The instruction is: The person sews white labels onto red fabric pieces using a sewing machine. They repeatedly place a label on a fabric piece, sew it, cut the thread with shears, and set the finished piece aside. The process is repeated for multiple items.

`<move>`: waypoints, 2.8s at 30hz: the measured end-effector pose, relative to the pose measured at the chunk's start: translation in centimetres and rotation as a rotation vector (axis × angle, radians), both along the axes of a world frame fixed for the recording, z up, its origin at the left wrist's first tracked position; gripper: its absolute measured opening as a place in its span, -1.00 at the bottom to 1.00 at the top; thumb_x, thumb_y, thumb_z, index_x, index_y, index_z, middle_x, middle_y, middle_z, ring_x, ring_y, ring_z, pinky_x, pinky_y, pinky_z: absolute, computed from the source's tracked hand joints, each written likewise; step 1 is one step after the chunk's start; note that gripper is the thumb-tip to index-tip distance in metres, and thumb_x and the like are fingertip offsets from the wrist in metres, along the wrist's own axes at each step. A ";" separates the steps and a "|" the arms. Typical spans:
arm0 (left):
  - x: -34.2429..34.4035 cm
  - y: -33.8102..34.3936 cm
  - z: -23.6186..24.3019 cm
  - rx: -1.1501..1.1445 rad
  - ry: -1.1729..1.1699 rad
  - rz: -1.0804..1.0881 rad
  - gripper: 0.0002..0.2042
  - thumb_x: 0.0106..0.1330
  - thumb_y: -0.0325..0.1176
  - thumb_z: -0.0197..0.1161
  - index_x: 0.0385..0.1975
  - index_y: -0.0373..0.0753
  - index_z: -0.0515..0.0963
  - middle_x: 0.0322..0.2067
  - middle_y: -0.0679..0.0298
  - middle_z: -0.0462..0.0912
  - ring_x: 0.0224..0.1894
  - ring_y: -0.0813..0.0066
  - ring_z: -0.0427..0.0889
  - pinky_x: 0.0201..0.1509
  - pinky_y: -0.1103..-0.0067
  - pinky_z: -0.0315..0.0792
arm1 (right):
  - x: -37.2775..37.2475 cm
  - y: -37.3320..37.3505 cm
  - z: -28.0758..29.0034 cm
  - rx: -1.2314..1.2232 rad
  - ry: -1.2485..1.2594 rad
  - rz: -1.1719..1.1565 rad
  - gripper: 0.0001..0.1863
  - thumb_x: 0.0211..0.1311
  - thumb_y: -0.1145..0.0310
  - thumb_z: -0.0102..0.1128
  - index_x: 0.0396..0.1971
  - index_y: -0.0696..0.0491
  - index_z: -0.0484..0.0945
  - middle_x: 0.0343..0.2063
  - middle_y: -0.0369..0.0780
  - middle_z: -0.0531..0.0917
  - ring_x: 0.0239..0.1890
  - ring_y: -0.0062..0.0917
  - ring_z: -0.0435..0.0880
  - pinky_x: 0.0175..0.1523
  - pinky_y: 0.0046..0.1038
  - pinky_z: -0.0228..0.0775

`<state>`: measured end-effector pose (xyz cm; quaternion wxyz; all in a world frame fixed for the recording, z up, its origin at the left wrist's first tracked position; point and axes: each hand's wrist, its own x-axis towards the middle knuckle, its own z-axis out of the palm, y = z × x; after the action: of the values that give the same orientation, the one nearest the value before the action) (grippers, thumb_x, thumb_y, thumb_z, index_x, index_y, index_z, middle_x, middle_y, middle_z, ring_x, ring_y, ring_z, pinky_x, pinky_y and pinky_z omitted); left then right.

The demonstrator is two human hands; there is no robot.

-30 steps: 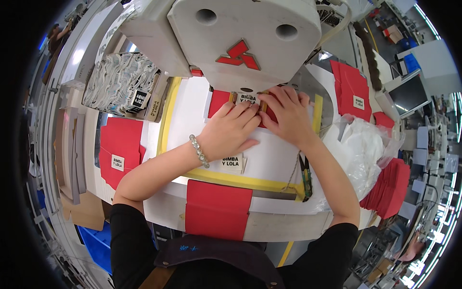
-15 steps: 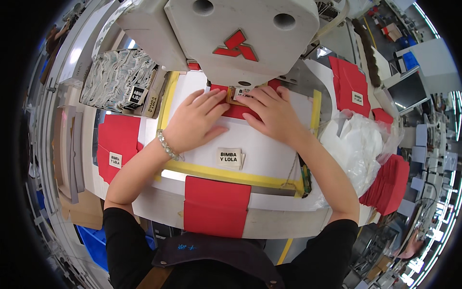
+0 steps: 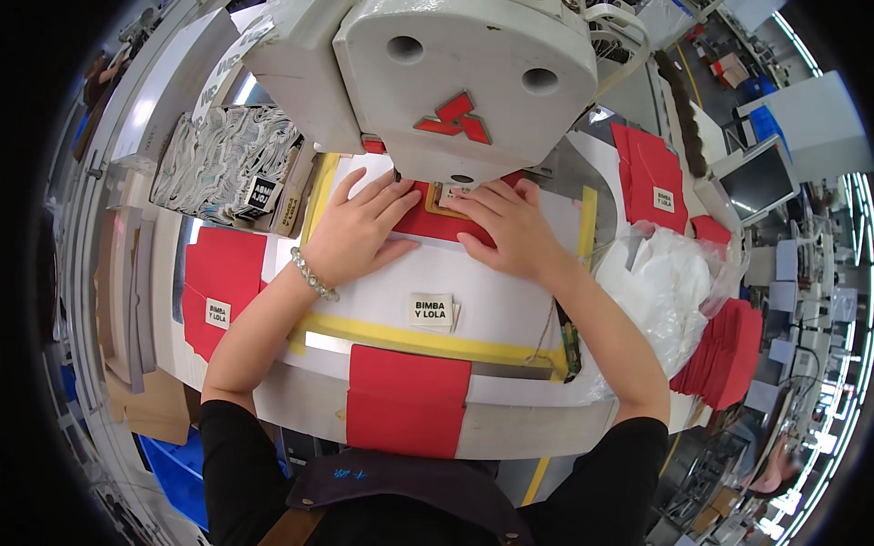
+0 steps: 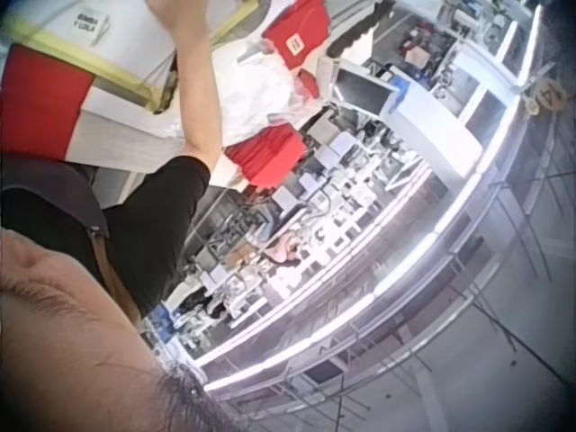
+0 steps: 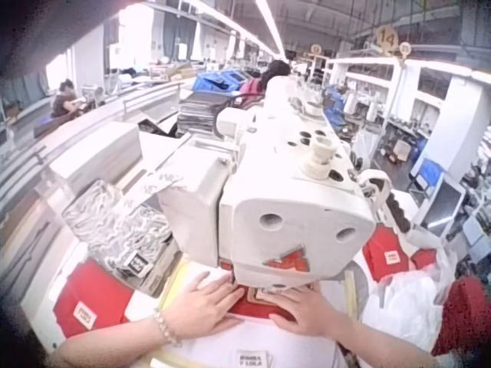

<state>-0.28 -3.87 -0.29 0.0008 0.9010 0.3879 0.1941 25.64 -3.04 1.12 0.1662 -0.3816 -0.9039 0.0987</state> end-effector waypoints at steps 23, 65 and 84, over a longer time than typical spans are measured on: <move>-0.1 0.2 0.4 -0.080 -0.033 0.014 -0.49 0.17 -0.04 0.32 0.09 -0.15 0.54 0.07 0.27 0.58 0.17 0.31 0.46 0.38 0.19 0.06 | 1.1 0.5 0.0 0.031 0.004 0.050 -0.53 -0.01 0.26 0.31 0.00 -0.11 0.59 -0.02 -0.33 0.62 0.05 -0.52 0.49 0.08 -0.25 0.09; 0.4 2.1 1.9 -0.049 0.046 0.005 -0.58 0.18 -0.04 0.31 -0.03 -0.13 0.63 -0.31 0.33 0.62 -0.07 0.38 0.52 0.09 0.24 0.23 | 1.6 1.9 -1.8 0.220 0.122 0.028 -0.65 0.06 0.27 0.26 -0.11 -0.02 0.61 -0.11 -0.34 0.65 0.03 -0.47 0.50 0.07 -0.20 0.11; -3.4 1.5 1.3 -0.202 -0.051 -0.071 -0.57 0.15 -0.21 0.34 0.00 -0.28 0.60 0.14 0.08 0.51 0.20 0.07 0.42 0.27 0.30 0.36 | 1.2 0.9 -0.8 0.324 -0.009 0.270 -0.65 0.04 0.30 0.29 -0.11 -0.03 0.59 0.02 -0.28 0.62 -0.05 -0.45 0.52 0.08 -0.32 0.24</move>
<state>-3.69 -2.38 1.03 0.1085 0.9043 0.3733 0.1765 26.82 -2.16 0.30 0.2068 -0.2256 -0.9516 -0.0279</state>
